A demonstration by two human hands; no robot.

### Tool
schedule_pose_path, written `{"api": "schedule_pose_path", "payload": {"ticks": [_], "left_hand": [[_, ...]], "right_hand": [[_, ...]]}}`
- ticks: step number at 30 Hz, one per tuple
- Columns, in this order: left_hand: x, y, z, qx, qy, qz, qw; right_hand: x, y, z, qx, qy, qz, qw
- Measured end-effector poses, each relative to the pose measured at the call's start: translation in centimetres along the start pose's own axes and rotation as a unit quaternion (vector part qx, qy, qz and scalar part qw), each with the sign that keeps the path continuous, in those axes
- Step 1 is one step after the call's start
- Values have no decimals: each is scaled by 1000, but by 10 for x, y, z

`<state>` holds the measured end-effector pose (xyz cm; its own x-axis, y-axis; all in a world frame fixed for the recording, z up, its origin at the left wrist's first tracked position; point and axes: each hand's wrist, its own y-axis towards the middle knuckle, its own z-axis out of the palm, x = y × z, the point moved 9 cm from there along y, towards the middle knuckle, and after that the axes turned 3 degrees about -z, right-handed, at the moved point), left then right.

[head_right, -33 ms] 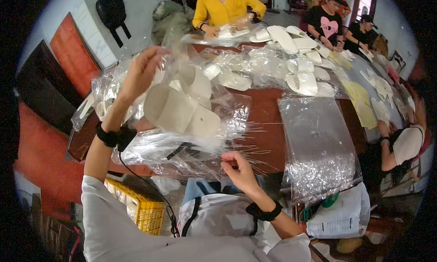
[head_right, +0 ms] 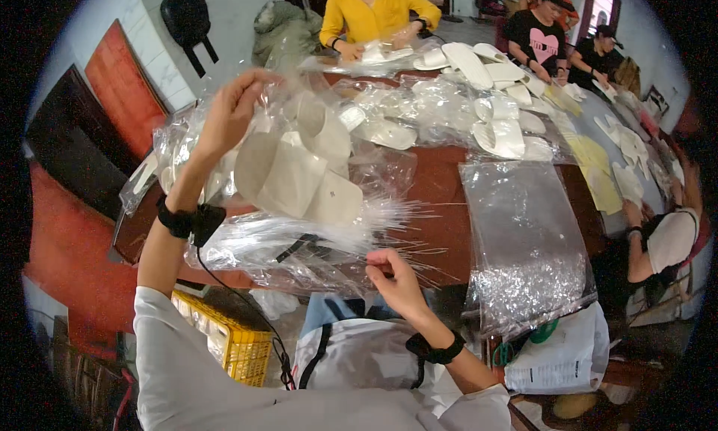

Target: Packaging white sandals into plastic bags at a factory table.

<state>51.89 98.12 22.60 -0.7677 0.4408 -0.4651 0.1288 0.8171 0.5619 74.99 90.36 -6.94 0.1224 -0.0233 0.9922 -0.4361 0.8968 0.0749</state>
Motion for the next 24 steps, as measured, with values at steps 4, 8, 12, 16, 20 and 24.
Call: {"api": "schedule_pose_path", "payload": {"ticks": [4,8,12,16,20,24], "left_hand": [[-2,15,-36,9,-21,84,996],[-4,15,-92,4,-31,-50,998],[12,2,-180,-118,-11,-86,989],[31,-42,-311,-201,-51,-47,977],[50,-69,-306,-210,-141,-84,964],[80,-76,-216,-103,-373,-103,916]], "right_hand": [[-2,2,3,15,-33,4,999],[2,1,-1,15,-27,11,999],[-2,1,-3,13,-45,9,999],[3,0,1,17,-40,-6,999],[13,-1,-2,14,-57,-15,998],[36,-8,-16,22,-106,-3,994]]}}
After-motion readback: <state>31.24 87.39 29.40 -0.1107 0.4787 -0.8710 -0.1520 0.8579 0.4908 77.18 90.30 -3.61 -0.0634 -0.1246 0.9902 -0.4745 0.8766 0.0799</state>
